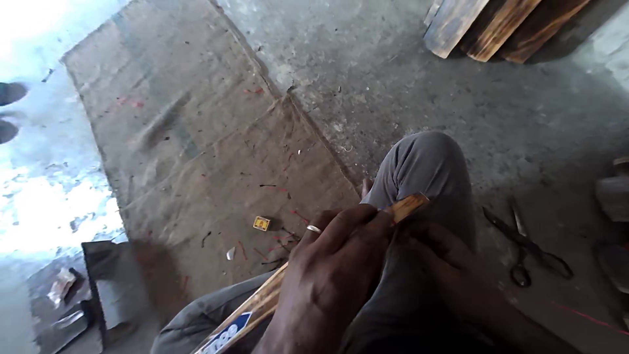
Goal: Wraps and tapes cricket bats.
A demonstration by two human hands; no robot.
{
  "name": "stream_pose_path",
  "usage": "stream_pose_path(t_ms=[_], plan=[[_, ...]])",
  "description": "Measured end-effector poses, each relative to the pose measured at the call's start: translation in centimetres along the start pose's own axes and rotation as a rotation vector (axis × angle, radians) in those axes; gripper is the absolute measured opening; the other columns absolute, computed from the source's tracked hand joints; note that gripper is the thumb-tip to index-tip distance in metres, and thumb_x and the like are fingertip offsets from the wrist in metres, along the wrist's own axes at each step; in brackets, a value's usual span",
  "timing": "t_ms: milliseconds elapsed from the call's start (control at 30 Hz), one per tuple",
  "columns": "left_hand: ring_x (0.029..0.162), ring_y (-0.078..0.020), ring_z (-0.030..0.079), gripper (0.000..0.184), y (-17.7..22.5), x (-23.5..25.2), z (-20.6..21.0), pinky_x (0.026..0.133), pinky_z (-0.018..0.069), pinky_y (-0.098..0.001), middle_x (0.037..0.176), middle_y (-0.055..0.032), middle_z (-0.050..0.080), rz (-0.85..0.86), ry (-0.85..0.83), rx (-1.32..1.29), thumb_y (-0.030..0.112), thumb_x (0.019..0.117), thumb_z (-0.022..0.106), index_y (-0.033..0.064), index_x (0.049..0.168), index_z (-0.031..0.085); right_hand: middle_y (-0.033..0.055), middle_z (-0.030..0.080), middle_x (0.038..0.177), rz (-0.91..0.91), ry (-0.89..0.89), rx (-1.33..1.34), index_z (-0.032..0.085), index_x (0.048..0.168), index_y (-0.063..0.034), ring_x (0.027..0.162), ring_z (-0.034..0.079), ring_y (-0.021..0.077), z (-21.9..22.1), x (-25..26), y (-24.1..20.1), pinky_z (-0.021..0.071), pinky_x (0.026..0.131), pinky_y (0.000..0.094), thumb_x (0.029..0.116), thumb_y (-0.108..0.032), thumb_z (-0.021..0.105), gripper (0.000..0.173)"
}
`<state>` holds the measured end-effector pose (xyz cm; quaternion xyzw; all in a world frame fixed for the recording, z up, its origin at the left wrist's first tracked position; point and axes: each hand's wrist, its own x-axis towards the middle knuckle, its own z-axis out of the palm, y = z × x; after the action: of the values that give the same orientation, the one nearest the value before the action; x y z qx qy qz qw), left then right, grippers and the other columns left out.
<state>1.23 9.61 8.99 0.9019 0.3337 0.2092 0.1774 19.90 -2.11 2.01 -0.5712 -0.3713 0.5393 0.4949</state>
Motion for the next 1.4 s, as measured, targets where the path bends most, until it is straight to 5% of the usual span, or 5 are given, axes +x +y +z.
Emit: stream_pose_path(t_ms=[333, 567, 767, 967, 1400], plan=[[0.109, -0.0128, 0.067, 0.037, -2.0, 1.5, 0.6, 0.079, 0.0591, -0.0387, 0.134, 0.0071, 0.065, -0.088, -0.103, 0.11, 0.036, 0.0999, 0.062, 0.0306, 0.137, 0.065, 0.0034, 0.059, 0.077, 0.089, -0.002, 0.016, 0.066, 0.114, -0.0172, 0.053, 0.049, 0.0129, 0.7, 2.5, -2.0, 0.0413, 0.045, 0.0243, 0.1052, -0.022, 0.052, 0.018], [0.138, -0.0341, 0.046, 0.117, -1.3, 0.0, 5.4, 0.101, 0.0376, -0.0697, 0.157, -0.0069, 0.044, -0.223, -0.24, 0.413, 0.075, 0.0707, 0.071, 0.0177, 0.162, 0.027, 0.0075, 0.063, 0.08, 0.18, 0.111, 0.066, 0.071, 0.115, -0.0148, 0.058, 0.052, 0.0171, 1.8, 3.4, -2.5, 0.0437, 0.049, 0.0285, 0.1062, -0.025, 0.055, 0.021], [0.127, -0.0329, 0.052, 0.103, -2.1, 0.2, 6.5, 0.089, 0.0456, -0.0572, 0.153, -0.007, 0.048, -0.233, -0.245, 0.421, 0.078, 0.0808, 0.055, 0.0166, 0.16, 0.032, 0.0048, 0.061, 0.082, 0.211, 0.165, 0.213, 0.074, 0.12, -0.0191, 0.053, 0.041, 0.0089, 1.7, 1.0, -2.1, 0.035, 0.046, 0.0212, 0.1027, -0.023, 0.06, 0.023], [0.125, -0.0337, 0.053, 0.128, -2.6, 0.7, 5.7, 0.085, 0.0484, -0.0572, 0.155, -0.005, 0.045, -0.239, -0.319, 0.349, 0.08, 0.0581, 0.072, 0.0211, 0.163, 0.026, 0.0057, 0.059, 0.078, 0.24, 0.27, 0.266, 0.075, 0.114, -0.0143, 0.05, 0.039, 0.0087, 2.0, -3.2, 0.7, 0.0345, 0.043, 0.0222, 0.1019, -0.021, 0.062, 0.019], [0.119, -0.0312, 0.058, 0.126, -3.8, 1.9, 4.5, 0.082, 0.053, -0.0563, 0.149, -0.0049, 0.049, -0.278, -0.49, 0.204, 0.082, 0.0581, 0.071, 0.0221, 0.161, 0.029, 0.0062, 0.053, 0.071, 0.317, 0.299, 0.301, 0.073, 0.116, -0.0114, 0.049, 0.04, 0.011, 2.1, -3.7, 2.2, 0.037, 0.044, 0.0249, 0.1035, -0.02, 0.059, 0.021]])
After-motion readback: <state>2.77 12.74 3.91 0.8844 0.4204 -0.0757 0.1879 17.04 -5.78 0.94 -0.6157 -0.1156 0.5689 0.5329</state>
